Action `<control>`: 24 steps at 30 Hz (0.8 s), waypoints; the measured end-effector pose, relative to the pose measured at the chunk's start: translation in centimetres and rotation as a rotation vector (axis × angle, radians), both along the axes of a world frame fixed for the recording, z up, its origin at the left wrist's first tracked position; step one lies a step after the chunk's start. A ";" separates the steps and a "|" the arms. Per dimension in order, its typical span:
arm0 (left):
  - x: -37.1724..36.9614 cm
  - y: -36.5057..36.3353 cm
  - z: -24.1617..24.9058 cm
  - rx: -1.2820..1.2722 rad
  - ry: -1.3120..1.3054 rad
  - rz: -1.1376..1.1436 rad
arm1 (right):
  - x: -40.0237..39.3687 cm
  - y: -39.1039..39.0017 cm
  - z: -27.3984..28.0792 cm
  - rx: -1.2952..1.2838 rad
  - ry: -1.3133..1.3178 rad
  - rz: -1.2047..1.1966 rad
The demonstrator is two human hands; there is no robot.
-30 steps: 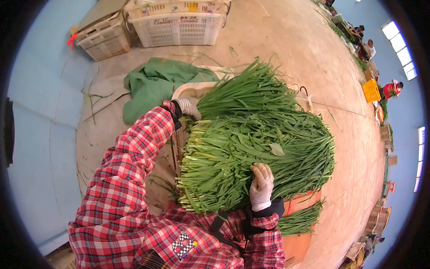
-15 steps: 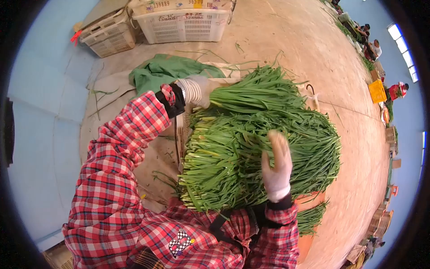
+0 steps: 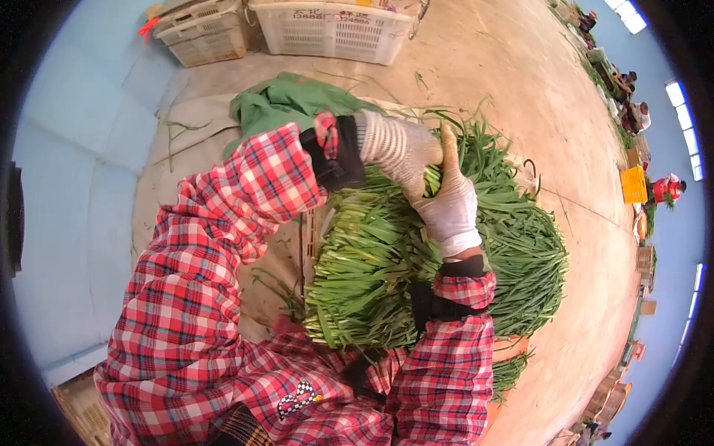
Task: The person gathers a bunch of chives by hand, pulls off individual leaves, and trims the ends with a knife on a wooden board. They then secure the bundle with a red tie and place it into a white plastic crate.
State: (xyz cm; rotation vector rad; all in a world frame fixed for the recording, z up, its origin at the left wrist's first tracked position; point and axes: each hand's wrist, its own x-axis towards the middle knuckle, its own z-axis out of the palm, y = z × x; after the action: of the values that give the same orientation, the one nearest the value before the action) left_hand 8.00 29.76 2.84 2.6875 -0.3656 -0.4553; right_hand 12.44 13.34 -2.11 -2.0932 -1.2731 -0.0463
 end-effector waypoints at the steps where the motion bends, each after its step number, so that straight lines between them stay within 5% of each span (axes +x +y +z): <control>1: -1.0 -0.2 0.8 -0.011 -0.002 0.095 | -0.1 -0.1 0.1 -0.002 0.107 -0.057; 3: -1.9 2.0 -0.4 -0.725 -0.009 0.156 | -1.2 -0.1 0.4 -0.007 0.322 -0.172; 7: -4.0 5.7 -6.6 -1.317 -0.190 0.217 | -0.6 -0.6 -0.6 0.296 0.362 -0.091; 9: -2.9 5.3 -11.0 -1.344 -0.151 0.097 | 0.0 -1.2 -0.6 0.374 0.442 -0.113; 11: -4.7 2.4 -9.0 -0.455 -0.301 0.283 | -0.2 -1.5 -0.2 0.475 0.552 -0.111; 12: -5.4 0.1 -6.2 -0.485 -0.233 0.354 | -0.5 -1.7 0.0 0.529 0.634 -0.097; 16: -2.3 -4.3 -8.1 -0.649 -0.432 0.215 | -0.3 -4.1 0.0 0.507 0.740 -0.199; 19: -1.4 -5.8 -9.0 -0.868 -0.389 0.044 | -2.8 -5.1 1.6 0.538 0.484 -0.034; 21: -1.9 -5.8 -9.4 -0.729 -0.404 -0.034 | -2.5 -6.1 1.2 0.257 0.130 -0.005; 24: -0.4 -6.9 -12.4 -1.325 -0.062 -0.086 | -3.1 -6.4 3.1 -0.112 -0.083 -0.044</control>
State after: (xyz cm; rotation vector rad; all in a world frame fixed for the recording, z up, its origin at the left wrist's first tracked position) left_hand 7.63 22.83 -9.57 1.3957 -0.5420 -0.0610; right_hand 9.34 6.96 1.00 -2.2359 -1.3061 -0.0839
